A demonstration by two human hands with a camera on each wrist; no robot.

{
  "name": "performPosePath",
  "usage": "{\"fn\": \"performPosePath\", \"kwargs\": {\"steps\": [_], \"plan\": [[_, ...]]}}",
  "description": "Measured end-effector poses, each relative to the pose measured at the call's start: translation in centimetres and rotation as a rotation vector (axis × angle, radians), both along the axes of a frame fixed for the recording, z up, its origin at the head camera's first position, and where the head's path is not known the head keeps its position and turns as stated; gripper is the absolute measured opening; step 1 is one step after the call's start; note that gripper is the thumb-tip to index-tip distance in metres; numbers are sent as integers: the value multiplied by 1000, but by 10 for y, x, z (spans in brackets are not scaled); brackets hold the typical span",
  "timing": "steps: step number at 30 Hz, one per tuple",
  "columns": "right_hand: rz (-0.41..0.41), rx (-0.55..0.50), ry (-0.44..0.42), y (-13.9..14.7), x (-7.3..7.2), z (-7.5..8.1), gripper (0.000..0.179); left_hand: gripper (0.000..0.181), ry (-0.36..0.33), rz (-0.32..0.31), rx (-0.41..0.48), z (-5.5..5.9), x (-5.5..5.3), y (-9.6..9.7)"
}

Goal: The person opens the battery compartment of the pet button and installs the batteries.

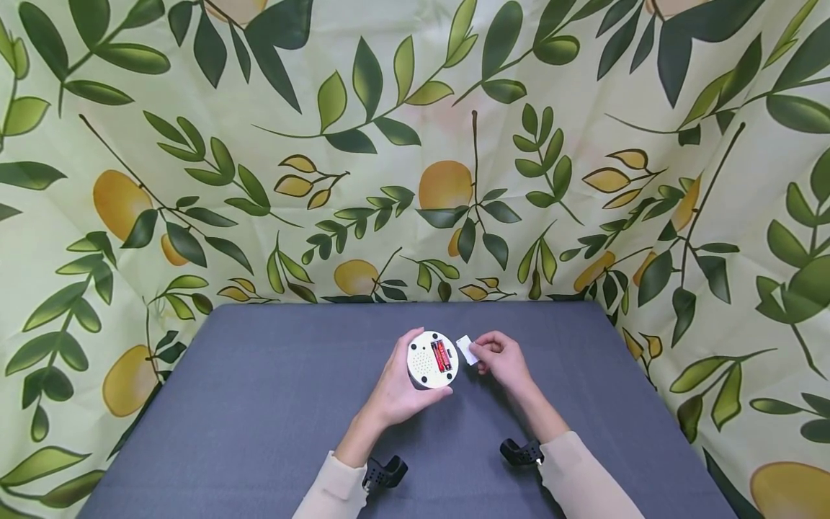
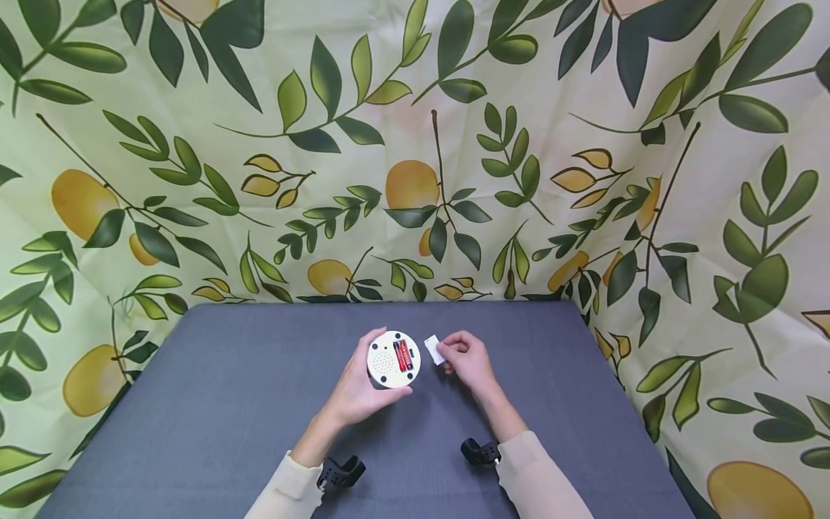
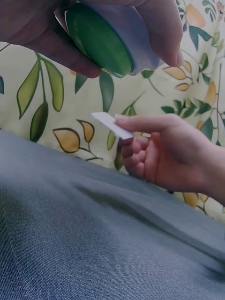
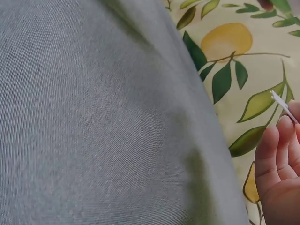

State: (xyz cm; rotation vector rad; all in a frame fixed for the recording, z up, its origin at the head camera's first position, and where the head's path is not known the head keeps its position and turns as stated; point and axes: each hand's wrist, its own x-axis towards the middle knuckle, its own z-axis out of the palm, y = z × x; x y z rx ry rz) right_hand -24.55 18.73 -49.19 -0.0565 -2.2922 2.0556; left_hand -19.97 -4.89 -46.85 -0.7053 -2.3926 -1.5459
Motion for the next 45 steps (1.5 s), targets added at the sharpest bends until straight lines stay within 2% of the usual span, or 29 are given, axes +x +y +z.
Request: {"fn": "performPosePath", "kwargs": {"steps": [8,17,29,33,40,45], "plan": [[6,-97,17,-2,4,9,18,105,1,0,-5,1,-2,0],[23,-205,52,-10,17,26,18,106,-2,9,-8,2,-2,0],[115,-392,190,-24,31,32,16,105,25,-2,7,-1,-2,-1],[121,-381,205,-28,36,32,15,105,15,-2,5,-2,-1,-1],[135,-242,253,-33,42,35,20,103,-16,-9,4,-1,-1,-1],[146,-212,293,-36,43,36,18,103,-6,-18,-2,-2,-1,0]]}}
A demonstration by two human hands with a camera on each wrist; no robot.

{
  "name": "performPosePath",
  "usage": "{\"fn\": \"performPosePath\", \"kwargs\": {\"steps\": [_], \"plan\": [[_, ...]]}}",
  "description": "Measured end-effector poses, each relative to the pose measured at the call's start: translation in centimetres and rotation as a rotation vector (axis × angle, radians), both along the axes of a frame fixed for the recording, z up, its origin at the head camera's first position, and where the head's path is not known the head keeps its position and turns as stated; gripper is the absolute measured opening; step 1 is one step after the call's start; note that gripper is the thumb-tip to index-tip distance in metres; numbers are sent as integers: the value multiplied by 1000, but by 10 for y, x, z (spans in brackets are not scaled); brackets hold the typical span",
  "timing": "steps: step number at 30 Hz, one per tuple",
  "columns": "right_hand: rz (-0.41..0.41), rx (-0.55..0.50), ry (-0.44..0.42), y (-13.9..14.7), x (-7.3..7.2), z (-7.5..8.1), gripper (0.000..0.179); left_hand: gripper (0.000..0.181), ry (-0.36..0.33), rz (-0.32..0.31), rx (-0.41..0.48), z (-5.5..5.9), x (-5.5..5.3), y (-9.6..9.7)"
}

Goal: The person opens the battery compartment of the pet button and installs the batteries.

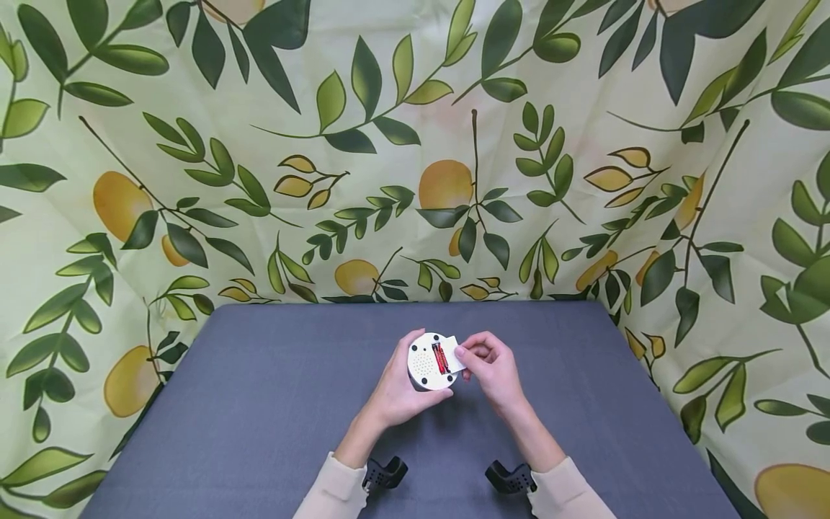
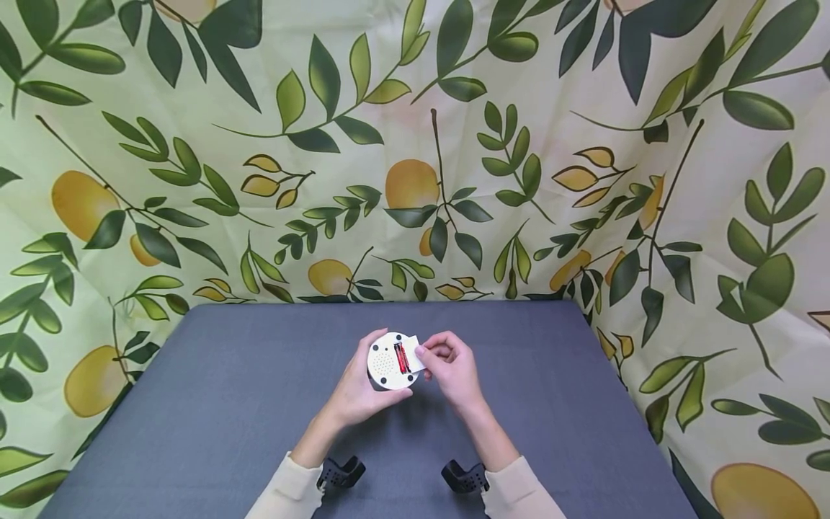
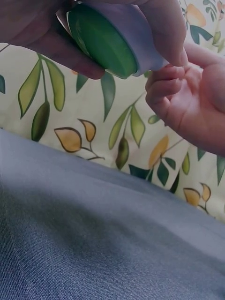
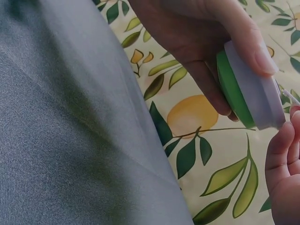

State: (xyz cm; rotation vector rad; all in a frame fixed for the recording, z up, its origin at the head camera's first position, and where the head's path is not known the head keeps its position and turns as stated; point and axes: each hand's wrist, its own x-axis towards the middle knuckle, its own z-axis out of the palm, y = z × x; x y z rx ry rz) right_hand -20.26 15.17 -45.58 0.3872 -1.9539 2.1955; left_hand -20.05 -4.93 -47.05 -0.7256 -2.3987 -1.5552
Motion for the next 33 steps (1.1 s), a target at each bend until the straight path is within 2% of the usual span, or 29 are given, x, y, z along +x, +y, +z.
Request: {"fn": "performPosePath", "kwargs": {"steps": [5,13,20,26,33], "plan": [[-29,46,20,-3,-1,1,17,103,13,-9,-3,0,1,0],[-75,85,-3,-9,1,4,15,103,-5,1,1,1,2,1],[-110,139,-1,-19,20,34,10,102,6,9,-14,1,1,1],[-175,215,-7,-23,25,36,8,102,0,14,-15,0,1,1],[-235,306,33,-27,28,39,9,102,0,19,-14,0,2,2]]}}
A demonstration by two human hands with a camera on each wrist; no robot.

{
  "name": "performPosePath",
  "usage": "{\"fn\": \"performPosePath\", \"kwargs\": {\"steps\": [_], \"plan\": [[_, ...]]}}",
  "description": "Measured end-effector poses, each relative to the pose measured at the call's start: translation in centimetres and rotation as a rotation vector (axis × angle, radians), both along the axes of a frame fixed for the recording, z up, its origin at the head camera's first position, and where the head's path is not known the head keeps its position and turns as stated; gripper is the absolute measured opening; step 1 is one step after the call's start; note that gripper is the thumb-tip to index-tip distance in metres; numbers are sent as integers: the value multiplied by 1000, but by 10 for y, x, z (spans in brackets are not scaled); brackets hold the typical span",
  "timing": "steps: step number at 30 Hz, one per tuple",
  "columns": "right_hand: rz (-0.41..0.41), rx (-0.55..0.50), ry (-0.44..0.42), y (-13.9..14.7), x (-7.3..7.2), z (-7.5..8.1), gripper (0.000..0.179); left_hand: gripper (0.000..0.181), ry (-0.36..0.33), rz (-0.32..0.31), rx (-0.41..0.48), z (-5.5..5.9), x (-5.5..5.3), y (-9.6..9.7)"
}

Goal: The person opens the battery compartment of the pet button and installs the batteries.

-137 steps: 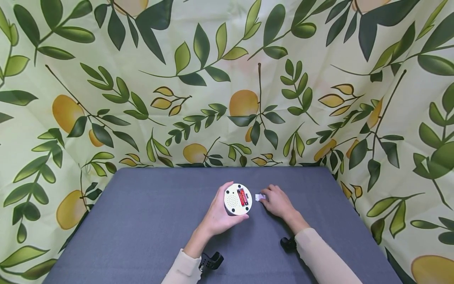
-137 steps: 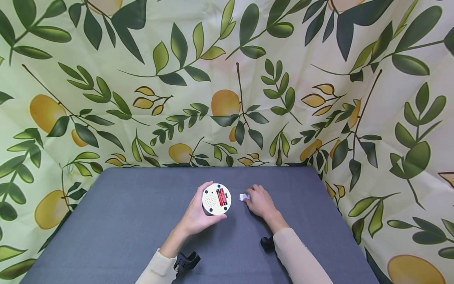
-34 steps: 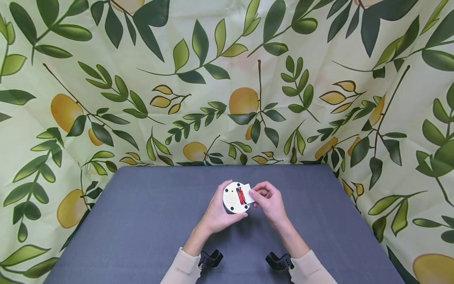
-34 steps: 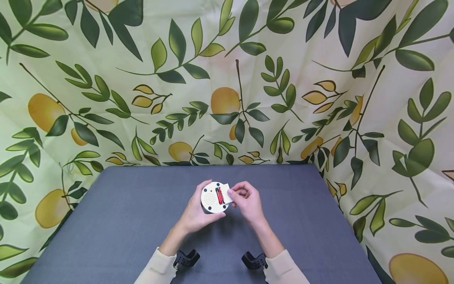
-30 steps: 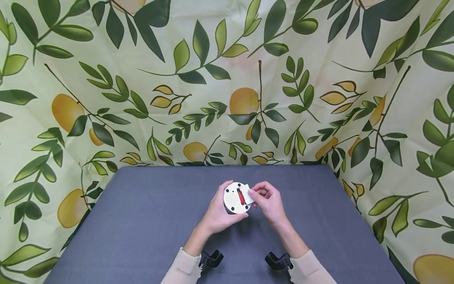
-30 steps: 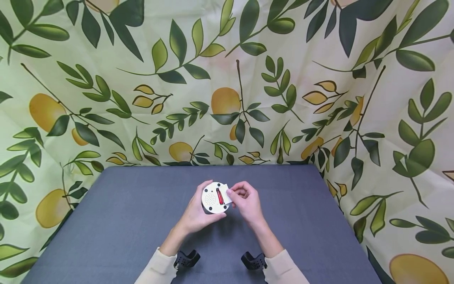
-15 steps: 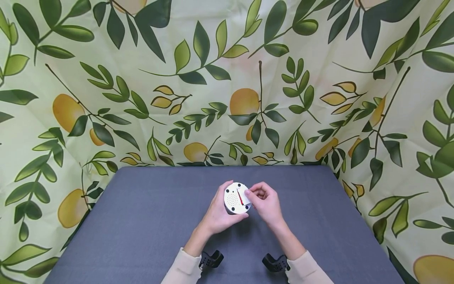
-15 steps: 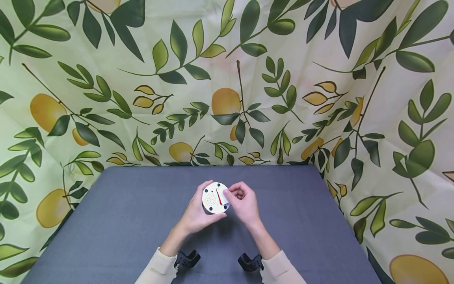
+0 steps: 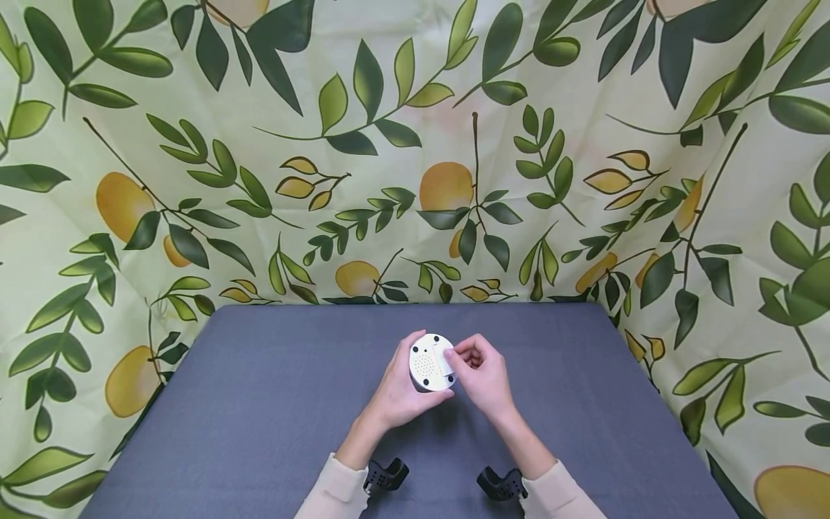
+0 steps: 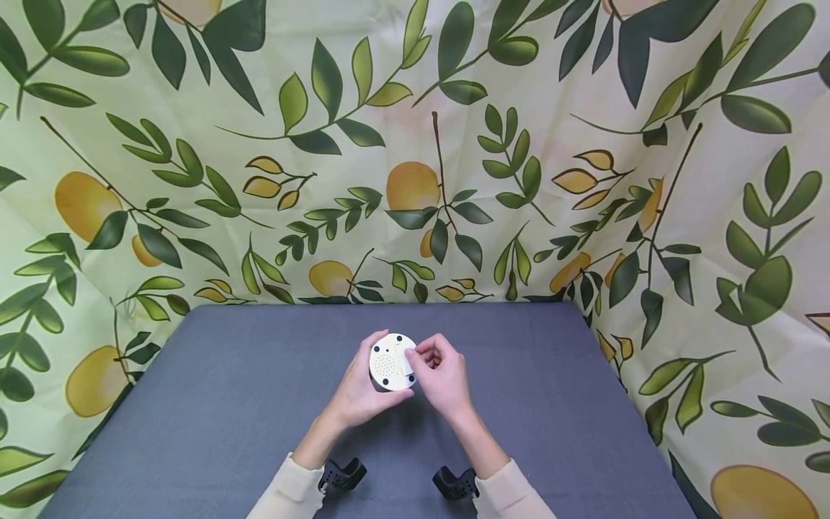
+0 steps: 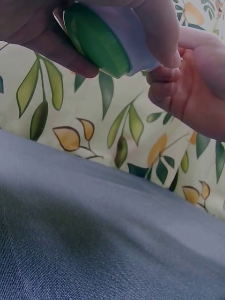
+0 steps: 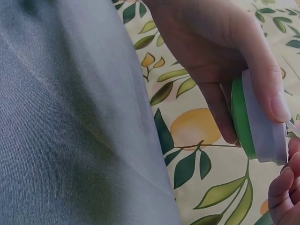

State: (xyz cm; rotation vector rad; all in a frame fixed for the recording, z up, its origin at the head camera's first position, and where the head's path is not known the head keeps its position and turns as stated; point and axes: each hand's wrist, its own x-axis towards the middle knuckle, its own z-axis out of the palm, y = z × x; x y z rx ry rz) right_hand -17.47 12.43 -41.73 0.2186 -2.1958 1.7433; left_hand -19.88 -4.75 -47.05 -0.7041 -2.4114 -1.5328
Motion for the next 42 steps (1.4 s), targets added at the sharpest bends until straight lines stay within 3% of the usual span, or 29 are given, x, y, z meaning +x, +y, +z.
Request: {"fn": "performPosePath", "kwargs": {"steps": [7,14,22,27,32,42], "plan": [[-29,50,14,-1,1,-1,6,102,-5,4,2,0,0,-1],[-46,48,-18,6,-16,-25,10,102,11,11,-5,0,-1,-1],[35,-54,-71,16,-24,-36,14,102,17,8,-8,1,-1,0],[130,-152,-213,20,-27,-38,24,101,16,0,7,1,0,0],[238,-185,-340,23,-29,-42,34,102,22,-9,19,1,0,0],[299,-278,-371,23,-32,-47,38,101,15,-27,24,0,0,0]]}}
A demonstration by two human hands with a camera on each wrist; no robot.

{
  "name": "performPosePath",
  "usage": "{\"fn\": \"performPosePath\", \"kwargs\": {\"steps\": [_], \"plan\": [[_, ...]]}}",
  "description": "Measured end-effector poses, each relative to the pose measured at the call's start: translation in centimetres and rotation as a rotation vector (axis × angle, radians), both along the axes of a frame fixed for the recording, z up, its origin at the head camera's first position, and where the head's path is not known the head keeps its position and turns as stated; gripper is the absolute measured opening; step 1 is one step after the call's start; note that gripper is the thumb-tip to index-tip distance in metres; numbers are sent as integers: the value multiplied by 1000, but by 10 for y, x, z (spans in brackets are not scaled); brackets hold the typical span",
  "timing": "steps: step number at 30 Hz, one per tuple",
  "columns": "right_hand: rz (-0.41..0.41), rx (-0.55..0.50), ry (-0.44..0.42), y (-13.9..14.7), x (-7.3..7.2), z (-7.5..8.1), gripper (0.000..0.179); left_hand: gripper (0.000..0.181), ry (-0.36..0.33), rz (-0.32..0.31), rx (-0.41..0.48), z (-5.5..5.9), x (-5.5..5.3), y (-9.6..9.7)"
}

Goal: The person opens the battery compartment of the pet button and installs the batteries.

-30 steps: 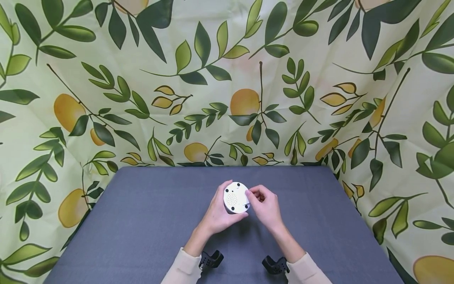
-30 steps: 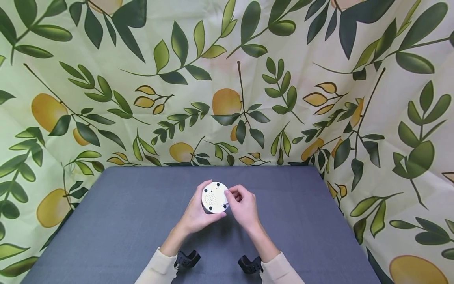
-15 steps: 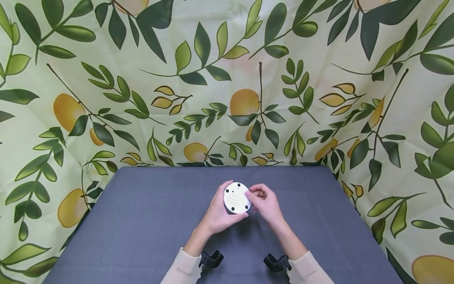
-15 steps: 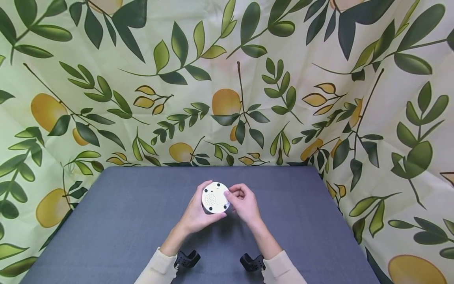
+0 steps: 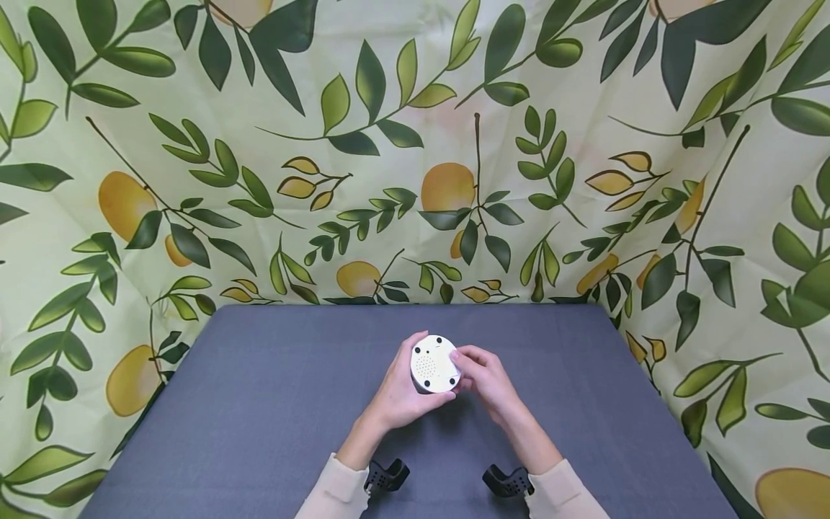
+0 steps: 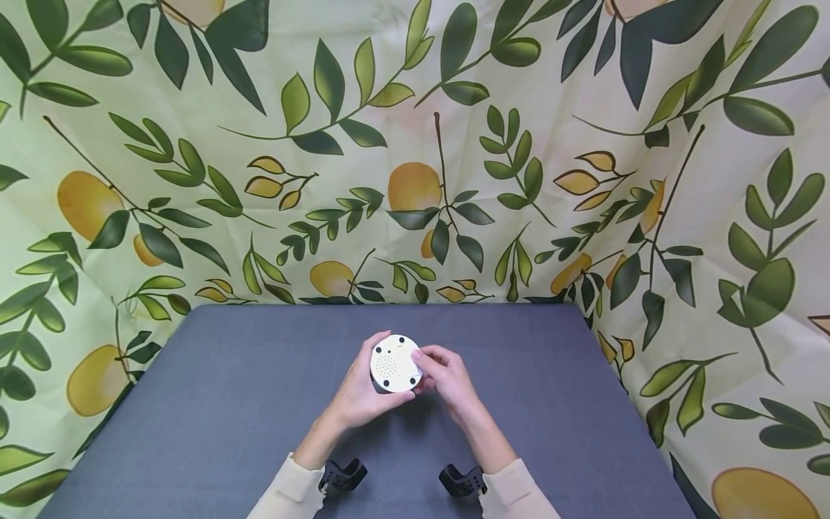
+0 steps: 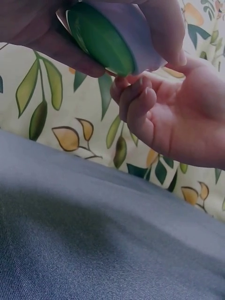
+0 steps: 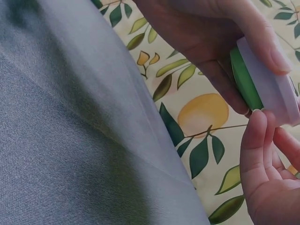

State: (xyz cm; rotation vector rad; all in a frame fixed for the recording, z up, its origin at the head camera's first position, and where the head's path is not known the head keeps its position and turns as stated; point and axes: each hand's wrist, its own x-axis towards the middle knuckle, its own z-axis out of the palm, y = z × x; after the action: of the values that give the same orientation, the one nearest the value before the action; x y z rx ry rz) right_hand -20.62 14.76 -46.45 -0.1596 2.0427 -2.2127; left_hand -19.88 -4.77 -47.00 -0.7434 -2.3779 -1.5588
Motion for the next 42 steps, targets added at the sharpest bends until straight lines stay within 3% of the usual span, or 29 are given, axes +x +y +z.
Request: {"fn": "performPosePath", "kwargs": {"steps": [8,19,33,38,42], "plan": [[23,-32,-12,-1,-1,0,37,102,-17,-4,-2,0,0,-1],[256,-81,-22,11,-4,3,43,102,-7,-34,3,0,0,0],[254,-4,-63,11,-5,3,41,110,-124,-88,-65,2,0,-3],[216,-2,-46,12,-4,1,38,107,-173,-107,-42,3,0,-4],[193,-4,-17,14,-5,0,39,94,-212,-130,29,3,-1,-6]]}}
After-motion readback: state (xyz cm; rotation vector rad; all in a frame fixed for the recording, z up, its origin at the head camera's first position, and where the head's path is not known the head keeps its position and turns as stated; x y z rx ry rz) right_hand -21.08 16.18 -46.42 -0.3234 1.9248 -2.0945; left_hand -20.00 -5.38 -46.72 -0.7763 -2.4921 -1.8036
